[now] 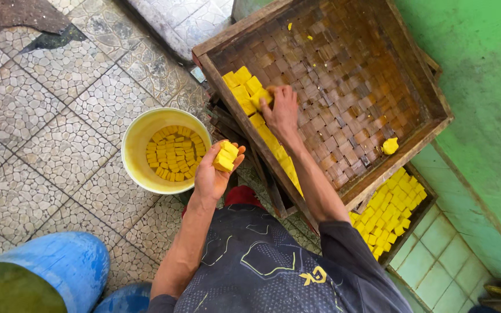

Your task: The person picks yellow tofu blocks one at a time from woven bamboo trays and places them into a white bucket, occasionally stacking a few blocks in hand before dropping them in. They briefly scoop water with a green plastic scoop between transfers and continue emptying the trays into the bucket.

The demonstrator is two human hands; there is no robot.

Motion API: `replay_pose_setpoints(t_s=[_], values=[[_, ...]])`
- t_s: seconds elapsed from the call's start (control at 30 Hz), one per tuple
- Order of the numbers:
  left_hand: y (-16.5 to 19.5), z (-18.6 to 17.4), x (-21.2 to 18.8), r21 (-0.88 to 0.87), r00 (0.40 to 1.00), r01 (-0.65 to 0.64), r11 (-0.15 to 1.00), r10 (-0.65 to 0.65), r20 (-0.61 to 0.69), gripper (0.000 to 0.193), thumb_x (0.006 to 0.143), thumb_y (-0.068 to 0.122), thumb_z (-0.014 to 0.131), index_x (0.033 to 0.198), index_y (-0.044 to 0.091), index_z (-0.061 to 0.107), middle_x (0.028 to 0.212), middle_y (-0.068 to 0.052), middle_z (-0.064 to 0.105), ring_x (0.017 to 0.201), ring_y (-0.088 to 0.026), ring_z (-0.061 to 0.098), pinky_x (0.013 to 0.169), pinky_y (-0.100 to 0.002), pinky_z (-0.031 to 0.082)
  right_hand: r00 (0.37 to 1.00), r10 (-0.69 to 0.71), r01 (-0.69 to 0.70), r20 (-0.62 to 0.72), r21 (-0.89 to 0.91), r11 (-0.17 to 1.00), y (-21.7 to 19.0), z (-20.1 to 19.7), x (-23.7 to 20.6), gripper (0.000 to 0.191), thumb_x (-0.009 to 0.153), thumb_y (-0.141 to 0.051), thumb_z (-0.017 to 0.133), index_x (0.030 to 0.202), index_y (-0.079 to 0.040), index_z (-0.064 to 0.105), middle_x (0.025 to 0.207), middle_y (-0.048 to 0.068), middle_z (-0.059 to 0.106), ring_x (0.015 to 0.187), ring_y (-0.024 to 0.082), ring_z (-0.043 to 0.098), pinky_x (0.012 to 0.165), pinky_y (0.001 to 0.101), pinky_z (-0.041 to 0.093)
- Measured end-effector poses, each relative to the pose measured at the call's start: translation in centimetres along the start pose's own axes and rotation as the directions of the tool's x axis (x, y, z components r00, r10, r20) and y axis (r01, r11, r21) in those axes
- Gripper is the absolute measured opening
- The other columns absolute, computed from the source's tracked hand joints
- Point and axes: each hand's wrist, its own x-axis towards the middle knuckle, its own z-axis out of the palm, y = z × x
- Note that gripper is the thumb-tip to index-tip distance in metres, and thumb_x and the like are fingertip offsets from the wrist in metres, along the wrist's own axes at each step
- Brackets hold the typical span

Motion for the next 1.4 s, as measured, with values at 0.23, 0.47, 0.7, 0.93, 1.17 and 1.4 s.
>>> replay_pose_setpoints(t_s=[0.23, 0.47, 0.7, 0.93, 1.17, 1.4], values=[[0.7, 0.3, 0.9, -0.063, 0.996, -0.085, 0.994, 0.085, -0.005, 0.037, 0.108, 0.024, 0.047, 0.130, -0.005, 0.055, 0.130, -0.022, 0.064, 0.125, -0.040, 0.064, 0.106, -0.046, 0.055, 0.989, 0.058, -0.091, 0.138, 0.247, 0.965, -0.1, 1.0, 2.6, 0.042, 0.090, -0.033, 0.065, 0.117, -0.002, 0.058, 0.111, 0.014, 0.056, 0.104, 0.032, 0.057, 0.091, 0.0464, 0.049], [1.2, 1.1, 2.0, -0.178, 0.983, -0.150, 0.973, 0.166, 0.076, 0.049, 0.109, 0.042, 0.047, 0.130, -0.002, 0.057, 0.125, -0.019, 0.066, 0.116, -0.035, 0.065, 0.097, -0.043, 0.055, 0.982, -0.186, 0.184, -0.011, -0.097, 0.978, -1.4, 2.4, 5.7, 0.039, 0.097, -0.029, 0.069, 0.124, -0.003, 0.057, 0.114, 0.018, 0.057, 0.105, 0.035, 0.057, 0.087, 0.0461, 0.048], [4.3, -0.4, 3.6, -0.261, 0.943, -0.316, 0.912, 0.333, 0.025, 0.058, 0.108, 0.056, 0.046, 0.133, 0.005, 0.058, 0.122, -0.012, 0.066, 0.114, -0.029, 0.065, 0.093, -0.043, 0.051, 0.939, -0.243, 0.055, 0.246, 0.587, 0.808, -9.6, -3.0, 3.1, 0.047, 0.087, -0.015, 0.075, 0.126, -0.005, 0.051, 0.115, 0.014, 0.055, 0.107, 0.036, 0.061, 0.097, 0.0465, 0.051], [8.4, -4.8, 0.5, -0.447, 0.925, -0.287, 0.847, 0.366, 0.101, 0.077, 0.101, 0.068, 0.040, 0.148, 0.007, 0.044, 0.143, -0.014, 0.058, 0.130, -0.029, 0.057, 0.114, -0.043, 0.044, 0.606, -0.714, 0.633, 0.350, 0.332, 0.699, -20.8, 2.9, -1.1, 0.089, 0.073, -0.038, 0.078, 0.146, 0.002, 0.046, 0.147, 0.031, 0.042, 0.135, 0.049, 0.042, 0.109, 0.0545, 0.035], [12.6, -16.1, -3.3, -0.030, 0.808, -0.476, 0.879, 0.424, -0.408, 0.085, 0.103, 0.068, 0.033, 0.162, 0.006, 0.029, 0.161, -0.014, 0.040, 0.147, -0.025, 0.038, 0.120, -0.043, 0.027, 0.000, -0.338, -0.892, 0.941, 0.153, 0.425, -20.5, 23.1, -2.1, 0.054, 0.095, -0.043, 0.054, 0.136, -0.007, 0.056, 0.137, 0.019, 0.060, 0.119, 0.033, 0.061, 0.096, 0.0540, 0.050], [13.4, -30.5, -15.4, 0.017, 0.594, -0.468, 0.884, 0.328, -0.735, 0.064, 0.102, 0.044, 0.054, 0.146, -0.001, 0.048, 0.149, -0.018, 0.054, 0.137, -0.028, 0.053, 0.114, -0.044, 0.044, -0.267, 0.298, -0.411, 0.916, -0.388, 0.825, -20.5, 40.0, -3.4, 0.066, 0.086, -0.061, 0.056, 0.133, -0.015, 0.063, 0.129, 0.012, 0.067, 0.109, 0.032, 0.067, 0.085, 0.0526, 0.057]])
